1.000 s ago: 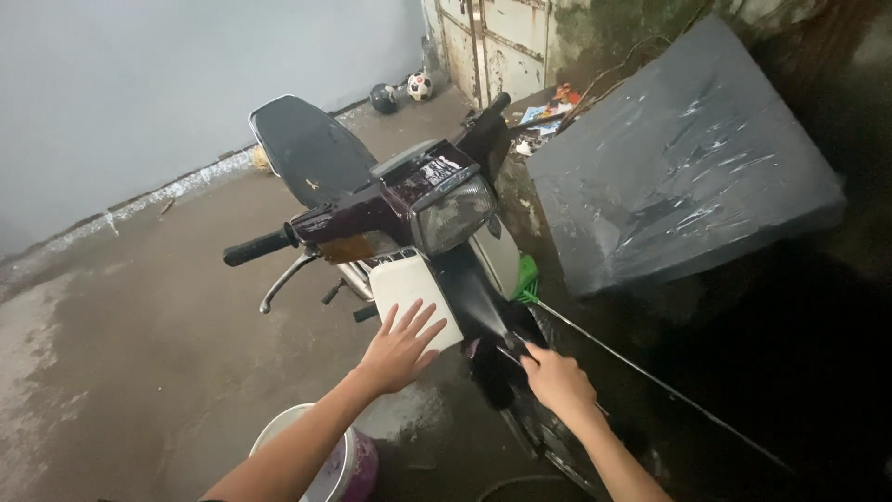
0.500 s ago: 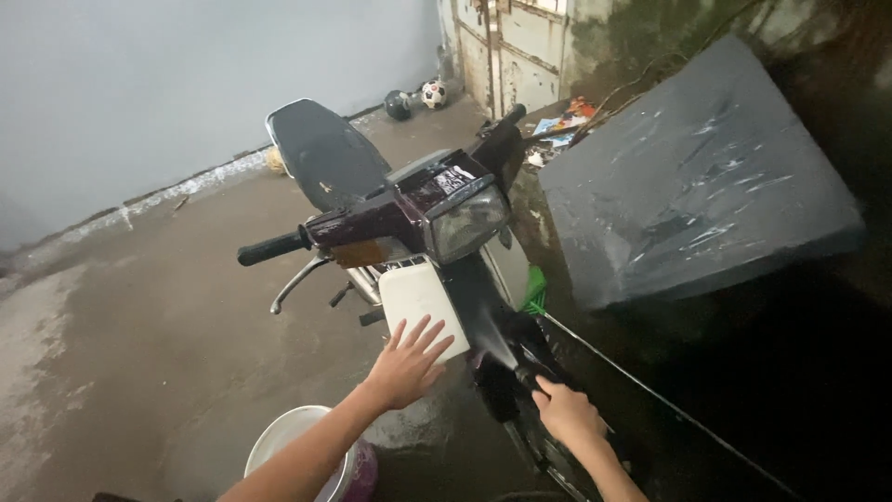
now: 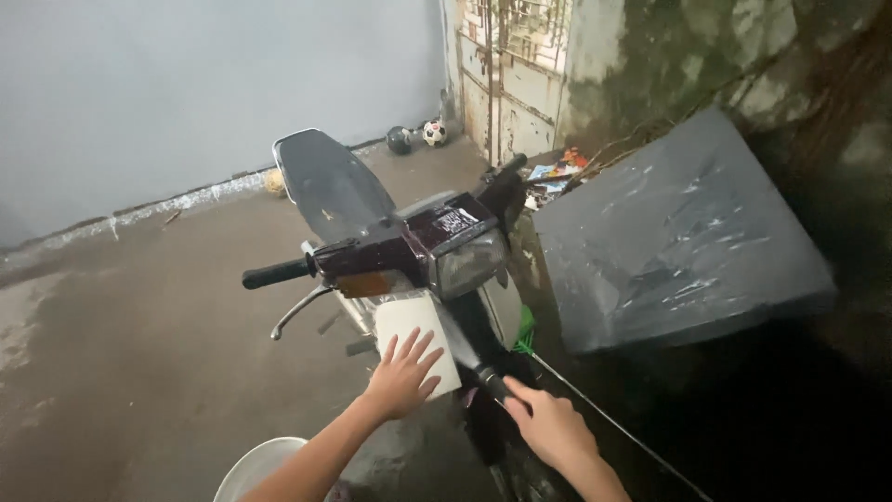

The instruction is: The person uses a high-pressure water hose to wash a white scooter. They spray the handlebars, front panel, seat, and rear sections of the vehicle, moving around the scooter to cover different areas.

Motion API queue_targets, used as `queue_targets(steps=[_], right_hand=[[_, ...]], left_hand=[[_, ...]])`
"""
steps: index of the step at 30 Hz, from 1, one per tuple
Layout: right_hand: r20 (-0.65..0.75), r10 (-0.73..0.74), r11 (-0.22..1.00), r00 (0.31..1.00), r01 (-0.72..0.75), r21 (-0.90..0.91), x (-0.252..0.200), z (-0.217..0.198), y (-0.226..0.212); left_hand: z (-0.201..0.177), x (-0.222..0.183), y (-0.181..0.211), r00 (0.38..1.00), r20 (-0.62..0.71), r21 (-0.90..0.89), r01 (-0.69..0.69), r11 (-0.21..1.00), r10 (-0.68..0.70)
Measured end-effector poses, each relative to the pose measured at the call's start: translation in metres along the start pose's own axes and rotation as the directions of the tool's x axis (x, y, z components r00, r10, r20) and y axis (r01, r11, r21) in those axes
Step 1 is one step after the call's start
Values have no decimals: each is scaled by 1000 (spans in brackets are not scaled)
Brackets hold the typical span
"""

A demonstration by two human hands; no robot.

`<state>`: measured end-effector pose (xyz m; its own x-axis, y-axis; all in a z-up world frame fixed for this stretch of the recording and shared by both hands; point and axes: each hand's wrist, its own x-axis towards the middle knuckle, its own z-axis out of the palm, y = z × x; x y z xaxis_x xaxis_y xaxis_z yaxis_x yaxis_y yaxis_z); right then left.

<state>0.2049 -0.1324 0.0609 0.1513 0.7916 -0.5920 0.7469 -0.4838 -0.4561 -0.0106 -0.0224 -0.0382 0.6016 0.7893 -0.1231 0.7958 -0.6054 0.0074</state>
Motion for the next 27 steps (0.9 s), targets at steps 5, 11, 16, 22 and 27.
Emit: queue_targets(steps=[5,11,16,22,27], right_hand=[[-7,-3,1000,1000,3,16,-13,-2,-25],[53,153,988,987,-153,0,-3,13,-37],[32,247,968,968,-248,47,-1,36,-63],[-84,425,905,901,-421,56,21,56,-88],[-164,455,888,875,-430,163,16,63,-92]], left_hand=[[0,11,-11,992,58,-115,120,986,-114],[8,21,-38,975,106,-229,216,949,-196],[17,29,-51,979,142,-274,179,945,-144],[40,35,-94,994,86,-171,-48,984,64],[54,42,-112,969,-26,-77,-248,966,246]])
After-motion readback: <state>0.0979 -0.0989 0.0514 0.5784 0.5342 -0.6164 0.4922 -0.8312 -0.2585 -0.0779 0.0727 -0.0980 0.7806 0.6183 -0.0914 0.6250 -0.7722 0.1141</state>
